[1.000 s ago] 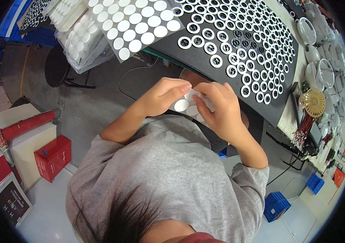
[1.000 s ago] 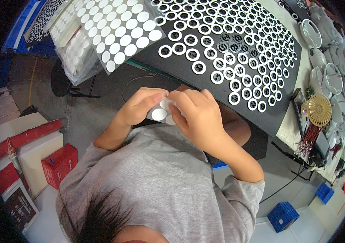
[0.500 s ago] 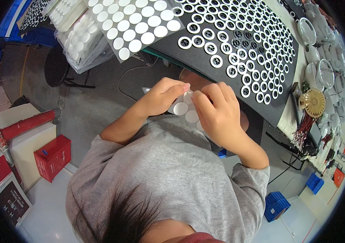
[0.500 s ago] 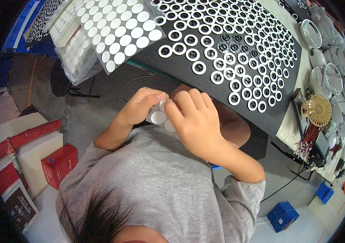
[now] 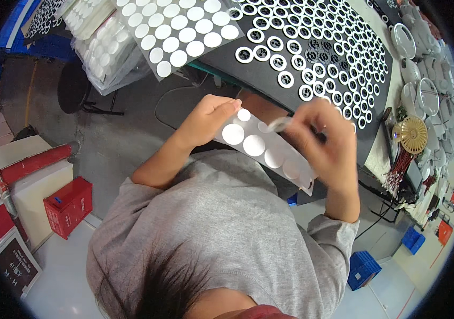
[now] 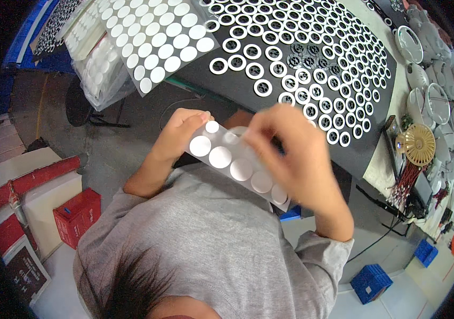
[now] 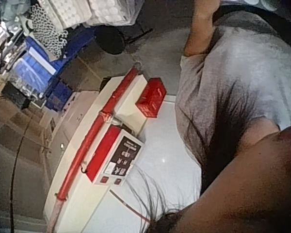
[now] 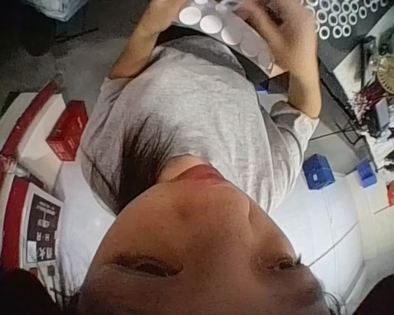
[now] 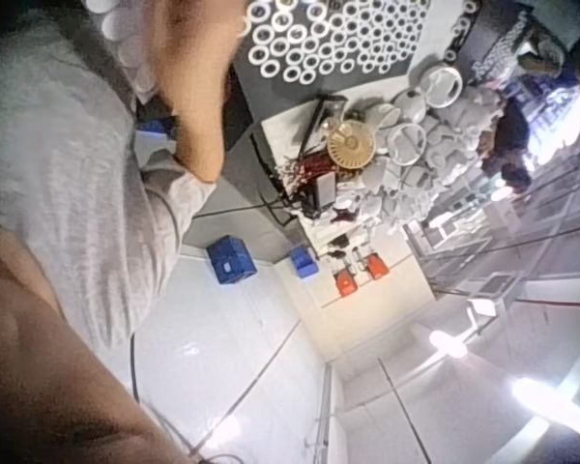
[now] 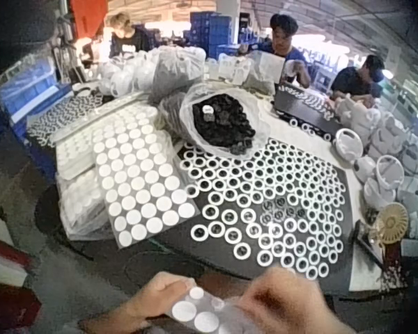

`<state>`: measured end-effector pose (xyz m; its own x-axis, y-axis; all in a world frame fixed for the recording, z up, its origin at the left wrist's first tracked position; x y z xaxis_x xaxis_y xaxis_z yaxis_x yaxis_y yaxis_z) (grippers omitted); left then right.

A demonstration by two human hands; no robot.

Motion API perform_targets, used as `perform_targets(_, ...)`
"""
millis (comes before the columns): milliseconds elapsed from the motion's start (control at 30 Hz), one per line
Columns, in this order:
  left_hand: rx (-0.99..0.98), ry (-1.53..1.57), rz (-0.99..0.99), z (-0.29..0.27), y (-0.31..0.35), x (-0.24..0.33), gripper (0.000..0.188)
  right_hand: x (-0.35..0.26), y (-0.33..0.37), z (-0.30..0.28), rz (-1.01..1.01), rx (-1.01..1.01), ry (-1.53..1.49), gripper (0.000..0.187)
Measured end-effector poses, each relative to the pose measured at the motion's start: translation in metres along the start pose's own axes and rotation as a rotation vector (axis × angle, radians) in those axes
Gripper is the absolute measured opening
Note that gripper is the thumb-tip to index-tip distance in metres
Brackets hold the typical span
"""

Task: The person peels white circular stickers from a backing sheet and places them onto a black perforated board. They then pick up small black circular components and insert them into the holes of the board, aligning them with the white stickers. The person continues this repetitive assembly process, filling the board with the components.

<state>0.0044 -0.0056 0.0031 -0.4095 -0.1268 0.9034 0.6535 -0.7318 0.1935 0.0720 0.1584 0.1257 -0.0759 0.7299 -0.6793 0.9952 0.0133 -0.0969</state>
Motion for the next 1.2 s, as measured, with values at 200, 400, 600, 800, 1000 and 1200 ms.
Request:
perform_targets(200,-0.029,0.007,-0.012,0.003,0.003,0.002,0.033,0.108,-0.045,-0.023,0.33,0.167,0.044,0.016)
perform_targets(400,-0.039,0.004,-0.012,-0.002,0.004,-0.004,0.035,0.133,-0.069,-0.025,0.34,0.141,0.287,0.024)
perform_targets(600,-0.042,0.004,0.003,-0.001,0.004,0.0,0.035,0.134,-0.072,-0.021,0.35,0.171,0.377,0.024)
perform_targets(800,-0.063,0.011,-0.01,0.002,0.003,0.0,0.034,0.134,-0.071,-0.019,0.393,0.151,0.468,0.022)
perform_targets(1000,-0.065,-0.021,0.003,0.001,0.003,-0.002,0.034,0.119,-0.067,-0.015,0.348,0.205,0.386,0.021)
perform_targets(1200,-0.056,-0.025,0.016,0.002,0.003,0.001,0.034,0.103,-0.062,-0.005,0.235,0.191,0.49,0.023)
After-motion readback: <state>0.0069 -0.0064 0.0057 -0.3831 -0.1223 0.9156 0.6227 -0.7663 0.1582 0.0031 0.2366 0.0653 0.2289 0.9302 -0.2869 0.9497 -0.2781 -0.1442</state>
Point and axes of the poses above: each hand's wrist, its own y-axis away from the middle knuckle, its own z-axis out of the palm, x = y × z, the point moved 4 cm from there along -y, towards the middle knuckle, and after that the axes turned 8 degrees about y, right-handed, at the moved point
